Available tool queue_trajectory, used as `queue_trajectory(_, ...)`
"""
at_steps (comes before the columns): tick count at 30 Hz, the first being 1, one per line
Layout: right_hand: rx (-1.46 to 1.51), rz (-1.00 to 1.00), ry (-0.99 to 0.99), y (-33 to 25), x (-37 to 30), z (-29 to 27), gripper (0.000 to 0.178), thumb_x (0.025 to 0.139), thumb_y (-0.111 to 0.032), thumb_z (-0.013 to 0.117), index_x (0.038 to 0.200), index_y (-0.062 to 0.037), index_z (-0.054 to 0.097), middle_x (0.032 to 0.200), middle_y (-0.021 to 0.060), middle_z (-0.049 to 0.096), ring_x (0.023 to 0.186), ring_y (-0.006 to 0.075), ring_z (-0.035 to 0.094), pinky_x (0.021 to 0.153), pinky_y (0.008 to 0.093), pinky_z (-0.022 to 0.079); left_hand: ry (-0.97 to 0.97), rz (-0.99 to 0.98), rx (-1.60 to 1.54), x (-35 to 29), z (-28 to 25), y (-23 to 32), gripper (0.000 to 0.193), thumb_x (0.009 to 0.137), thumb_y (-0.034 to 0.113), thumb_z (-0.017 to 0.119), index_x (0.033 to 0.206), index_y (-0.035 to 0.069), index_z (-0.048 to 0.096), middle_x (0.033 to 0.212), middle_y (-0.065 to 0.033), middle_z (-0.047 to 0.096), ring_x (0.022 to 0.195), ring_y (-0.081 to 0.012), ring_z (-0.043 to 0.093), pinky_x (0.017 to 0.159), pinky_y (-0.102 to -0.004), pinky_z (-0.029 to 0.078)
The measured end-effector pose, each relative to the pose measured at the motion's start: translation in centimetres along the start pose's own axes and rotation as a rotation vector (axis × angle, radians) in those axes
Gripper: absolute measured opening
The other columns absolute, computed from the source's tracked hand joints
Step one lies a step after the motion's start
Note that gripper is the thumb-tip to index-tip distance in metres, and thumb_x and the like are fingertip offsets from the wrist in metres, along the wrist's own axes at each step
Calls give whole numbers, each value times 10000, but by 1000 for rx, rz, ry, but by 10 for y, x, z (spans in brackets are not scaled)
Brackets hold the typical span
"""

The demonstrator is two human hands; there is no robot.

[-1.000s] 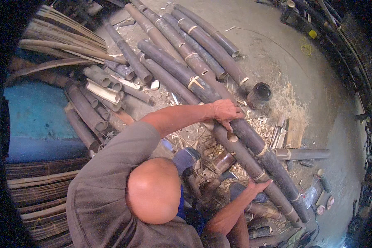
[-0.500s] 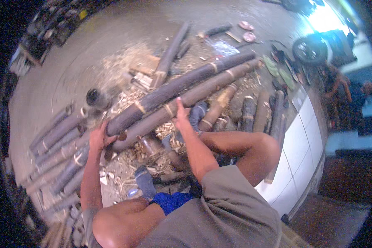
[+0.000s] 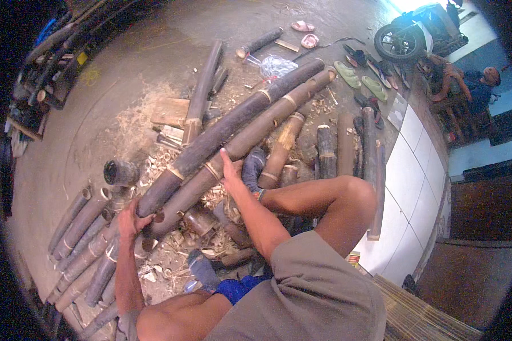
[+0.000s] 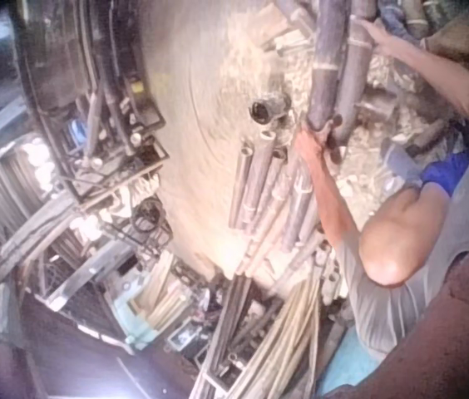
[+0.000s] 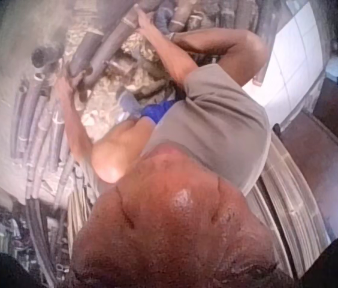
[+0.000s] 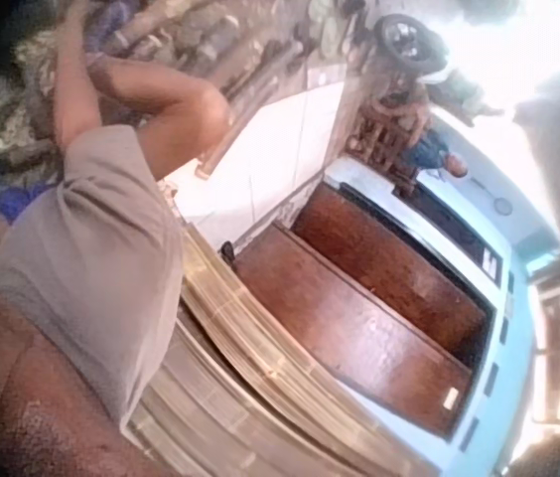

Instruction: The person sits on the floor and uses a knife to cut and shape bamboo poles, then uses a wooden mallet to drive a bamboo plug into a pole. The person repeatedly taps the plug to seat it and adjusts the pole position.

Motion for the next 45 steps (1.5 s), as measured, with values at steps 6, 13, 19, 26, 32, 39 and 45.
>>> queue_trajectory(6, 32, 33, -8, 19, 32, -4, 953, 849, -723, 691, 1536, -130, 400, 1527, 67, 471, 1400, 269, 444, 1081, 583, 397, 62, 32, 21, -2, -5, 10, 862, 618, 440, 906, 1360, 126, 598, 1144, -209, 713, 1026, -401, 697, 888, -488, 556)
queue_trajectory(13, -2, 13, 34, -11, -29, 20, 1082, 850, -540, 809, 1584, -50, 182, 1550, 154, 409, 1315, 340, 527, 996, 605, 512, -8, -54, -14, -8, -3, -13, 877, 627, 472, 905, 1375, 128, 602, 1183, -202, 712, 1052, -403, 696, 912, -487, 553)
queue_trajectory(19, -42, -38, 66, -16, -23, 9, 1130, 842, -637, 762, 1563, -108, 72, 1516, 193, 393, 1320, 380, 519, 955, 613, 529, -2, -14, 8, -3, -5, 1, 895, 636, 513, 893, 1389, 132, 596, 1173, -214, 710, 1049, -415, 693, 921, -492, 548)
queue_trajectory(26, -35, 20, 36, -7, -26, 21, 1100, 849, -612, 769, 1564, -109, 103, 1525, 171, 404, 1303, 363, 541, 966, 630, 525, -9, -43, 72, -11, 0, -13, 905, 655, 553, 865, 1410, 145, 576, 1143, -227, 712, 1025, -425, 694, 898, -502, 549)
queue_trajectory(32, -2, -31, 218, 5, 27, -10, 1014, 855, -540, 798, 1549, -119, 191, 1529, 119, 424, 1259, 349, 576, 924, 644, 542, -9, -5, 46, -2, -2, 3, 913, 658, 549, 865, 1422, 147, 564, 1128, -228, 714, 1014, -425, 698, 892, -505, 550)
queue_trajectory(39, -36, -50, 302, -5, 30, -12, 1113, 804, -583, 823, 1584, -157, 153, 1574, 141, 372, 1339, 405, 487, 1031, 716, 407, -4, -11, 75, -1, 10, -12, 897, 668, 580, 847, 1399, 140, 570, 1115, -227, 719, 1010, -419, 700, 871, -509, 549)
queue_trajectory(45, -35, 64, 144, -9, -24, 19, 1165, 761, -683, 803, 1599, -143, 200, 1592, 168, 337, 1366, 454, 416, 1075, 723, 334, -9, -43, 39, -10, 3, -19, 850, 743, 705, 734, 1340, 113, 607, 998, -233, 730, 956, -423, 708, 836, -518, 546)
Point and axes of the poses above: each hand's wrist, its own x-axis towards the middle knuckle, its own z-axis out of the palm, y = z × x, the point moved 7 cm from there along x, towards the middle knuckle
